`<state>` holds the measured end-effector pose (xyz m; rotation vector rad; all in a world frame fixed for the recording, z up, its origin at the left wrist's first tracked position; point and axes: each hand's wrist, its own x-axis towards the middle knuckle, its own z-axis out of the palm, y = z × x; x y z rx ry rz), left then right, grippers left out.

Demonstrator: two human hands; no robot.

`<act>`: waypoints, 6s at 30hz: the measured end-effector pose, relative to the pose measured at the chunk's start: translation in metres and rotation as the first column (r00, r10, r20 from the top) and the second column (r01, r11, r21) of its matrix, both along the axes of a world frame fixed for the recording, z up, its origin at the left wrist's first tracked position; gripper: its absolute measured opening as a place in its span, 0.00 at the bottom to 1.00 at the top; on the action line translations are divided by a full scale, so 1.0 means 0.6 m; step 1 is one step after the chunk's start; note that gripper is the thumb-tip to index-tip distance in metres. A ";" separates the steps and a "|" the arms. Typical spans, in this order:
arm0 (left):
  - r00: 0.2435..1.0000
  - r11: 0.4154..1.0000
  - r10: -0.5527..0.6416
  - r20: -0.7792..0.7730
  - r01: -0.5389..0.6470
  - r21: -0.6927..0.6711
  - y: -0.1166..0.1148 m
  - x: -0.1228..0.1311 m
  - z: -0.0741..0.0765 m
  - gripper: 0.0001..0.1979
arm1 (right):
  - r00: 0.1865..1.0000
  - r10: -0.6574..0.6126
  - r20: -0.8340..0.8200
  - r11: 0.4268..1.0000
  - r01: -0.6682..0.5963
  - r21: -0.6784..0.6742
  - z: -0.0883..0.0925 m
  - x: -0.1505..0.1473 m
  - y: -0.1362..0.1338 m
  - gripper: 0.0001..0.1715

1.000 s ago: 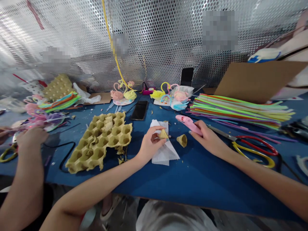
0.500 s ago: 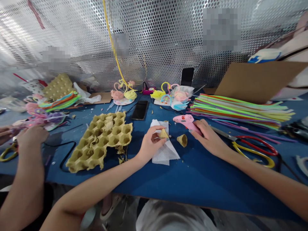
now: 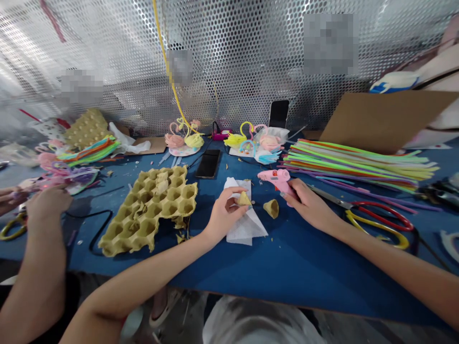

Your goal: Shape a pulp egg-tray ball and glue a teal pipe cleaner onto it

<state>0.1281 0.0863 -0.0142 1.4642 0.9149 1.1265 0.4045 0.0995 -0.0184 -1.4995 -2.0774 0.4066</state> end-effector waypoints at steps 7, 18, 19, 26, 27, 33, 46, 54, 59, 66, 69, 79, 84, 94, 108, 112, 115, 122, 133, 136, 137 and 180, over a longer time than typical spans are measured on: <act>1.000 1.000 0.005 0.007 -0.005 -0.011 0.000 0.000 0.001 0.18 | 0.999 -0.034 0.034 0.999 0.034 -0.002 0.003 -0.001 -0.001 0.16; 0.999 0.999 0.029 -0.026 -0.028 0.019 0.000 -0.001 -0.003 0.17 | 0.993 -0.078 -0.084 0.978 0.092 0.186 0.011 -0.011 -0.011 0.22; 0.999 0.999 0.029 -0.026 -0.028 0.018 -0.001 -0.001 -0.003 0.17 | 0.993 -0.065 -0.094 0.975 0.083 0.204 0.015 -0.014 -0.016 0.20; 0.999 1.000 0.013 -0.043 -0.012 0.028 -0.004 0.002 0.003 0.17 | 0.982 0.188 -0.020 0.927 -0.171 0.335 0.024 -0.028 -0.047 0.08; 0.999 0.999 0.007 -0.042 -0.006 0.034 -0.005 0.002 0.003 0.17 | 0.973 0.232 0.003 0.916 -0.219 0.335 0.023 -0.030 -0.051 0.08; 0.997 0.994 -0.028 -0.065 0.035 0.106 -0.011 0.005 0.001 0.19 | 0.938 0.336 0.087 0.874 -0.345 0.343 0.019 -0.040 -0.061 0.17; 0.991 0.987 -0.041 -0.129 0.061 0.150 -0.013 0.005 0.009 0.17 | 0.896 0.372 0.241 0.817 -0.440 0.372 0.016 -0.040 -0.059 0.27; 0.998 0.998 -0.062 -0.002 0.062 0.017 -0.007 0.006 -0.005 0.20 | 0.922 0.296 0.248 0.813 -0.380 0.441 0.016 -0.037 -0.057 0.19; 0.992 0.997 -0.072 0.099 0.074 -0.016 -0.004 0.006 -0.001 0.22 | 0.820 0.197 0.538 0.695 -0.503 0.514 0.019 -0.030 -0.055 0.23; 0.993 0.999 0.033 0.113 -0.036 0.023 -0.011 0.002 0.013 0.24 | 0.805 0.099 0.585 0.682 -0.483 0.549 0.028 -0.028 -0.050 0.14; 0.990 0.997 0.056 0.127 -0.062 0.048 -0.011 0.001 0.012 0.22 | 0.829 0.107 0.549 0.680 -0.464 0.568 0.029 -0.026 -0.048 0.10; 0.983 0.999 -0.018 0.183 0.009 0.049 -0.012 0.003 0.014 0.24 | 0.805 0.318 0.501 0.701 -0.555 0.448 0.017 -0.035 -0.052 0.16; 0.986 0.999 0.007 0.165 -0.013 0.036 -0.010 0.004 0.016 0.23 | 0.741 0.445 0.503 0.664 -0.650 0.371 0.024 -0.038 -0.052 0.14; 0.979 1.000 0.015 0.201 -0.020 0.019 -0.003 0.003 0.006 0.22 | 0.668 0.567 0.481 0.578 -0.739 0.346 0.033 -0.027 -0.052 0.16; 0.996 0.993 -0.093 -0.002 0.093 0.071 -0.011 0.002 0.008 0.20 | 0.809 0.422 0.410 0.691 -0.580 0.431 0.030 -0.029 -0.053 0.13; 0.994 0.991 -0.107 0.014 0.105 0.083 -0.011 0.002 0.010 0.20 | 0.752 0.520 0.404 0.682 -0.651 0.333 0.030 -0.031 -0.054 0.19; 0.993 0.989 -0.114 0.010 0.112 0.098 -0.010 0.002 0.012 0.20 | 0.704 0.549 0.450 0.662 -0.695 0.281 0.028 -0.033 -0.057 0.13; 0.995 0.988 -0.098 -0.032 0.101 0.119 -0.009 -0.001 0.009 0.21 | 0.838 0.454 0.302 0.707 -0.545 0.451 0.025 -0.030 -0.061 0.13; 0.978 0.972 -0.112 -0.173 0.144 0.186 -0.020 0.006 0.012 0.21 | 0.907 0.422 -0.007 0.795 -0.366 0.484 0.013 -0.030 -0.064 0.21; 0.976 0.970 -0.125 -0.178 0.158 0.186 -0.021 0.005 0.012 0.21 | 0.900 0.435 0.022 0.778 -0.389 0.493 0.013 -0.030 -0.065 0.21; 0.976 0.970 -0.127 -0.177 0.159 0.185 -0.021 0.005 0.012 0.21 | 0.898 0.438 0.035 0.775 -0.397 0.493 0.013 -0.030 -0.065 0.20; 0.977 0.976 -0.210 -0.045 0.212 0.045 -0.025 0.007 0.012 0.23 | 0.872 0.489 0.028 0.779 -0.451 0.436 0.016 -0.032 -0.063 0.18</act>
